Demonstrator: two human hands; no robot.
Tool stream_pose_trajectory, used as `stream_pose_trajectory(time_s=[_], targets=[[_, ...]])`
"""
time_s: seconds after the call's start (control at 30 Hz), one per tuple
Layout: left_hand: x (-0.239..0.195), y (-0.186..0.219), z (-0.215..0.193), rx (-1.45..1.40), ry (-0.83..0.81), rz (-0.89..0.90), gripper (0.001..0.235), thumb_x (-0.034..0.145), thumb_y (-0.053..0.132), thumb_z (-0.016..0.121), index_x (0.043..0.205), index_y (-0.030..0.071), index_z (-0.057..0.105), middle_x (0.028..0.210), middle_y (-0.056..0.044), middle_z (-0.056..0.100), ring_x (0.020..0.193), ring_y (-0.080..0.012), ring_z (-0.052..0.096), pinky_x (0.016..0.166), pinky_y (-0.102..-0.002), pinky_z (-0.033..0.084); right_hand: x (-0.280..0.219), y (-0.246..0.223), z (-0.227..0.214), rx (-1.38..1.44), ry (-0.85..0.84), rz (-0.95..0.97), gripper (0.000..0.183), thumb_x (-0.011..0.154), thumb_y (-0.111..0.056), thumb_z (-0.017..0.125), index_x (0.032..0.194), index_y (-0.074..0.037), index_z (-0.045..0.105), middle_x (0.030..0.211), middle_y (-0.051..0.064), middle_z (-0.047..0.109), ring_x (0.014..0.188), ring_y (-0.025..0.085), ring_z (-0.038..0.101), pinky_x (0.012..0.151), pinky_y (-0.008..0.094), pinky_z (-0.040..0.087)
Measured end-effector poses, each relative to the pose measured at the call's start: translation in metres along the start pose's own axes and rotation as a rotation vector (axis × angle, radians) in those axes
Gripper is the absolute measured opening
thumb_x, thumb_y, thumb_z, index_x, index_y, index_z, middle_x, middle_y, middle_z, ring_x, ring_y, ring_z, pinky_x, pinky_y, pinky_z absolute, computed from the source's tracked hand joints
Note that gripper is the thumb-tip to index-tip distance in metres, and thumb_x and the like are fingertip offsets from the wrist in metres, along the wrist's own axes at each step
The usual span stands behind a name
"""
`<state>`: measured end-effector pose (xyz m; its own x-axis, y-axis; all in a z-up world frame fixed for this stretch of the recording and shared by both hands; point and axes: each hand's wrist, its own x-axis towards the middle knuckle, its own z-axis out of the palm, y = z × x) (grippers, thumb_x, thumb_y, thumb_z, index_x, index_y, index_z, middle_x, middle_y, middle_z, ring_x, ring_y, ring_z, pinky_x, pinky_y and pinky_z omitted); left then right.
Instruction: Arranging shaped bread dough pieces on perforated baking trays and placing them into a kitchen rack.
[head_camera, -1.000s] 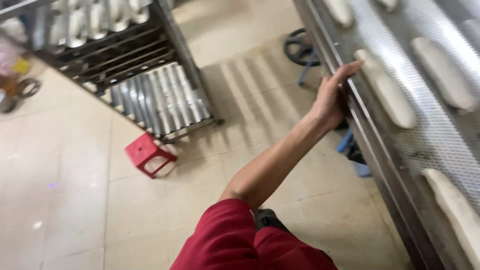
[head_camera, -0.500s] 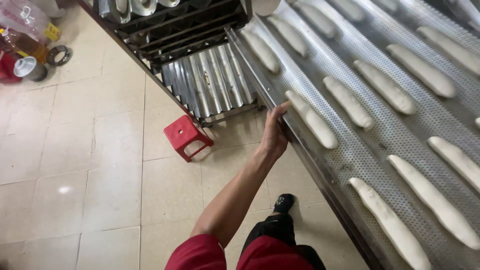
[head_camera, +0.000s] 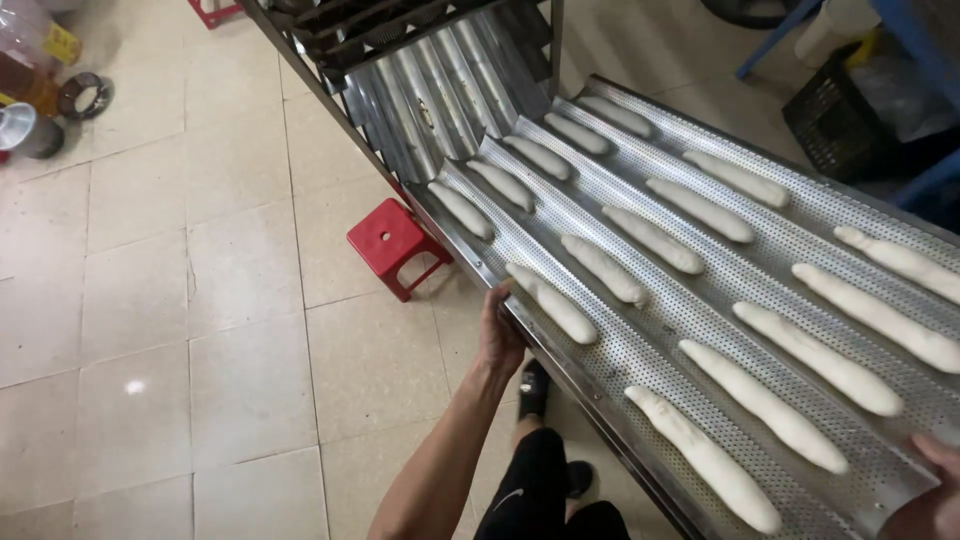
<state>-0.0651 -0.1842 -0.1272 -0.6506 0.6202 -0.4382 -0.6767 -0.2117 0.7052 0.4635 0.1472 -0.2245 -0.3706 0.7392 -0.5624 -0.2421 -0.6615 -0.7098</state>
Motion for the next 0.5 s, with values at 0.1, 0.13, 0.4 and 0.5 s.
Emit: stream_pose_trajectory(time_s=[0.1,0.13,0.4,0.5], targets=[[0.021,0.007,-0.055,-0.014,0.014,0.0,0.063,0.091,0.058,0.058,0.132,0.01,0.064,0.117,-0.008,0.071,0.105,-0.0233,0.065,0.085,-0.041,0.052,-0.041,0.073,0.082,0.013,0.024,0.016,0.046,0.102,-0.033,0.06,0.142,-0.01,0.054,0.141,0.007,0.064,0.123,0.029,0.061,0.105,0.054,0.045],[0.029,0.014,-0.065,-0.013,0.011,-0.009,0.063,0.091,0.058,0.058,0.132,0.01,0.064,0.117,-0.008,0.071,0.105,-0.0233,0.065,0.085,-0.041,0.052,-0.039,0.087,0.093,0.015,0.033,0.015,0.046,0.102,-0.033,0.06,0.142,-0.01,0.054,0.141,0.007,0.064,0.123,0.029,0.061,0.105,0.054,0.045],[0.126,0.077,-0.146,0.017,0.104,-0.075,0.062,0.086,0.056,0.061,0.132,0.014,0.061,0.125,-0.008,0.066,0.116,-0.0271,0.06,0.099,-0.048,0.049,0.021,0.217,0.15,0.064,0.065,-0.102,0.041,0.106,-0.031,0.056,0.135,-0.002,0.051,0.132,0.009,0.06,0.127,0.027,0.058,0.111,0.046,0.041],[0.149,0.094,-0.163,0.022,0.093,-0.103,0.062,0.086,0.056,0.06,0.133,0.015,0.06,0.124,-0.008,0.065,0.115,-0.0275,0.06,0.099,-0.049,0.048,0.032,0.249,0.17,0.049,0.112,-0.117,0.04,0.106,-0.029,0.055,0.133,0.0,0.051,0.128,0.011,0.058,0.128,0.029,0.057,0.114,0.047,0.041]])
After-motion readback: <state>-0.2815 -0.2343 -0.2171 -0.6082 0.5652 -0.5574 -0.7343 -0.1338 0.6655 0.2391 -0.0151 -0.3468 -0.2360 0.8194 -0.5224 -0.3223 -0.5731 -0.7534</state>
